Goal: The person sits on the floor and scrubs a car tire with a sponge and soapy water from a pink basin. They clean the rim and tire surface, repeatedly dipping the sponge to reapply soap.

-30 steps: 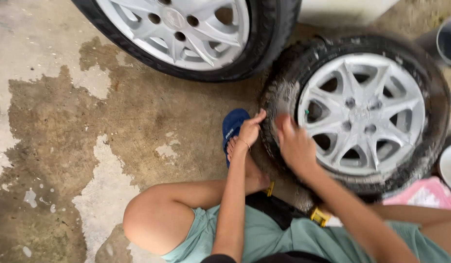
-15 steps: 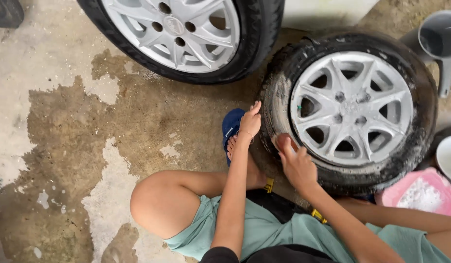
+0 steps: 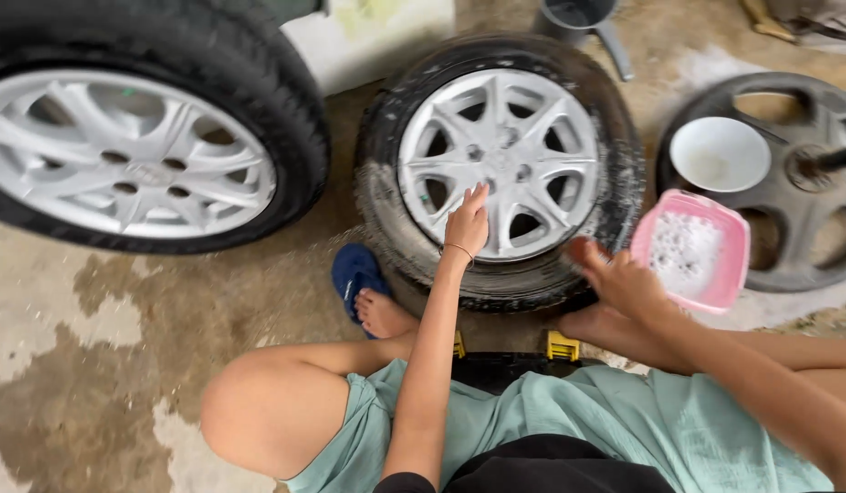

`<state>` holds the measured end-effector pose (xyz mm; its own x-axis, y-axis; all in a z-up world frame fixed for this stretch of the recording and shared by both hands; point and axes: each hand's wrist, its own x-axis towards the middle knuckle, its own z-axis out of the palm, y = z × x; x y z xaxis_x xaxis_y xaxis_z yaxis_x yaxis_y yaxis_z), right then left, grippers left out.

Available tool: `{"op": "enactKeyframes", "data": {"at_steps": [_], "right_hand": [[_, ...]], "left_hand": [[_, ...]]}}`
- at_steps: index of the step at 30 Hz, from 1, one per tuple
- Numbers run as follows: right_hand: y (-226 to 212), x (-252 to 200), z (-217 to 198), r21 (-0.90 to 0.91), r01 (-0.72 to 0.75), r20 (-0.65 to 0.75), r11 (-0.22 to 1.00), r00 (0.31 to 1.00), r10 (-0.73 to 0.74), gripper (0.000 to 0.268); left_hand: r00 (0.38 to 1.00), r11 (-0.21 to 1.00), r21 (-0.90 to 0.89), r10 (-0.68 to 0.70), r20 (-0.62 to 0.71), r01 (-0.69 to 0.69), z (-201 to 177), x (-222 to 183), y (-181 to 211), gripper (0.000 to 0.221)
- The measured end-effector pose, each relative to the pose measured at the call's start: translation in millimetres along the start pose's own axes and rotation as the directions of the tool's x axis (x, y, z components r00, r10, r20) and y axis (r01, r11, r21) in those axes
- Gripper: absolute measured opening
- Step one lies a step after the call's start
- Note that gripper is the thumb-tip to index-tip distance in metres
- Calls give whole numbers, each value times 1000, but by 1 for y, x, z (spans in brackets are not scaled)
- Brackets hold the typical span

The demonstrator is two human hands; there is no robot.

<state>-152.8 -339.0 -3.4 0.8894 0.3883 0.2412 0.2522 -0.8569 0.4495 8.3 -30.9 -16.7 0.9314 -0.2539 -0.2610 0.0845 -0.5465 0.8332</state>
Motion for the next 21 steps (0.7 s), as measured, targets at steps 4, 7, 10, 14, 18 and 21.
{"op": "enactKeyframes", "data": {"at_steps": [4,7,10,14,18,21], "right_hand": [[82,52,9,-83,-79,-54,993,996,75,57],[116,86,-18,122,-591,489,797,735,470,56],[150,43,42,83,-951,708,297,266,654,67],[143,-7,152,71,-997,894,34,79,442,104],[81,-5,131,-33,-990,932,135,18,363,92],[38,-125,383,22,-634,913,773,328,243,61]], "left_hand": [[995,998,-18,69,66,-68,49,15,27,56],[987,996,27,79,142,-84,64,6,63,56],[967,987,61,130,217,-147,98,-6,67,58],[895,882,223,350,278,-414,147,-10,86,64],[849,853,225,370,377,-471,217,-11,64,65],[856,868,203,361,370,-453,222,-8,63,66]]}}
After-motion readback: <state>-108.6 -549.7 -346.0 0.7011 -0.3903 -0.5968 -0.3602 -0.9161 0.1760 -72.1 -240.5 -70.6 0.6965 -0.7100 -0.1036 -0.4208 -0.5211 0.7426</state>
